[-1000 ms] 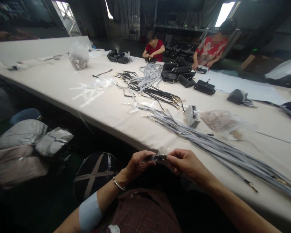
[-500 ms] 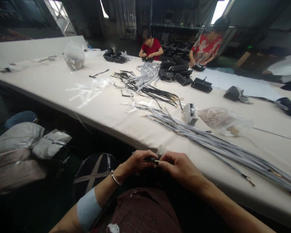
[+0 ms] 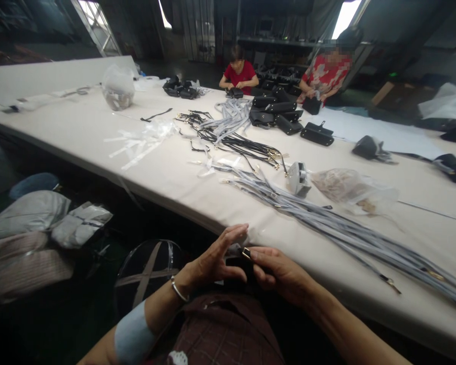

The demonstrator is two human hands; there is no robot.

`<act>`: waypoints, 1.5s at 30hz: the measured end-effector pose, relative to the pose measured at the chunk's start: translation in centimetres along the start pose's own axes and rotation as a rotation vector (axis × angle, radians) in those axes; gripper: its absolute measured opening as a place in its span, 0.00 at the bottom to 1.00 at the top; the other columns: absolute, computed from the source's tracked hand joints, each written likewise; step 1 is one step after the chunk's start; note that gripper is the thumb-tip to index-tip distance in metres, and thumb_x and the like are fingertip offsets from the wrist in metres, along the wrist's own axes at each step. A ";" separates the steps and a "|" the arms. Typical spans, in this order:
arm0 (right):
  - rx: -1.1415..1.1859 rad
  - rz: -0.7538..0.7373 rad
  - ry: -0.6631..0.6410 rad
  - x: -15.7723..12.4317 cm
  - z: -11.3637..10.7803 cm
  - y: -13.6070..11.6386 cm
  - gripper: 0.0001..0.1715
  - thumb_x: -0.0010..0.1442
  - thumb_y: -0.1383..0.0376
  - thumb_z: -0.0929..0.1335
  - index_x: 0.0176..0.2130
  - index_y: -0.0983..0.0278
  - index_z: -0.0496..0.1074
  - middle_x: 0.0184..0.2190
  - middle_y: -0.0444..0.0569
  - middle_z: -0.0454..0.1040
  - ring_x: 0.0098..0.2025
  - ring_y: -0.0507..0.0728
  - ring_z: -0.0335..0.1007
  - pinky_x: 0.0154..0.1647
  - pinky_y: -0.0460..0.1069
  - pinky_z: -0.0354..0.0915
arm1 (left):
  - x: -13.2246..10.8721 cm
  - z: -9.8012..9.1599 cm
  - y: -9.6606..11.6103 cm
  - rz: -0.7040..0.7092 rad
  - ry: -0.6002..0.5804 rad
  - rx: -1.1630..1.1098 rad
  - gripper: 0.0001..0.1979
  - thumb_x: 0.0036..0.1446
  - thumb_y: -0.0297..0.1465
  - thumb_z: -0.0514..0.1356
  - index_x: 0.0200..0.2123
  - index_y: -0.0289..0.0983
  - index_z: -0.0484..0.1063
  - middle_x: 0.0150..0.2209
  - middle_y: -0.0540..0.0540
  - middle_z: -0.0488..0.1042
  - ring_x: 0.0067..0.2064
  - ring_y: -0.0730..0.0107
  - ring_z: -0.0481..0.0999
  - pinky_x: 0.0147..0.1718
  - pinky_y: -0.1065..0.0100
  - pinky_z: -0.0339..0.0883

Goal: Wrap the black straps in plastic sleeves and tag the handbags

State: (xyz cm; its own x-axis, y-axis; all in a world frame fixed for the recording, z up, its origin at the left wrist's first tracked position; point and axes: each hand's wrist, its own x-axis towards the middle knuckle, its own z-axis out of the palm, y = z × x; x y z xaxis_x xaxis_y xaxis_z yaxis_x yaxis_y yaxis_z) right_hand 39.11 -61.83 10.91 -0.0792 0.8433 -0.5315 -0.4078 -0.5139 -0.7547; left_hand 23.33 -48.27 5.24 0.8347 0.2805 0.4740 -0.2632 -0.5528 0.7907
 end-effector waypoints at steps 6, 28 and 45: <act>-0.351 -0.046 0.202 0.1 -0.6 0.3 0.34 0.57 0.42 0.69 0.48 0.68 0.73 0.17 0.37 0.59 0.19 0.47 0.48 0.20 0.44 0.43 | 0.2 0.0 1.0 -0.428 0.205 0.045 0.18 0.59 0.47 0.61 0.34 0.36 0.72 0.32 0.47 0.72 0.34 0.69 0.71 0.36 0.68 0.67; -1.408 -0.219 0.567 2.0 -1.3 4.5 0.16 0.67 0.58 0.57 0.41 0.61 0.69 0.30 0.54 0.78 0.31 0.64 0.76 0.31 0.52 0.61 | -0.6 3.9 -0.1 -0.450 -0.122 0.370 0.05 0.65 0.28 0.51 0.38 0.37 0.67 0.35 0.46 0.74 0.34 0.67 0.74 0.36 0.68 0.68; -0.539 -0.154 0.443 4.0 0.3 5.1 0.11 0.60 0.57 0.64 0.37 0.62 0.62 0.24 0.42 0.73 0.21 0.51 0.65 0.24 0.46 0.60 | -1.4 3.6 -1.4 -0.323 0.059 0.314 0.06 0.65 0.28 0.50 0.38 0.38 0.66 0.46 0.42 0.72 0.46 0.63 0.73 0.48 0.59 0.69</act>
State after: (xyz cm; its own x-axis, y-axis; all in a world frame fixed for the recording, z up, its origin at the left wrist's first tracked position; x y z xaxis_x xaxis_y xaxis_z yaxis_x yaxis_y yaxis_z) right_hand 36.41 -61.03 5.01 0.3669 0.8282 -0.4236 0.1308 -0.4967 -0.8580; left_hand 24.29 -50.74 2.07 0.8185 0.5171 0.2503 0.1737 -0.6382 0.7501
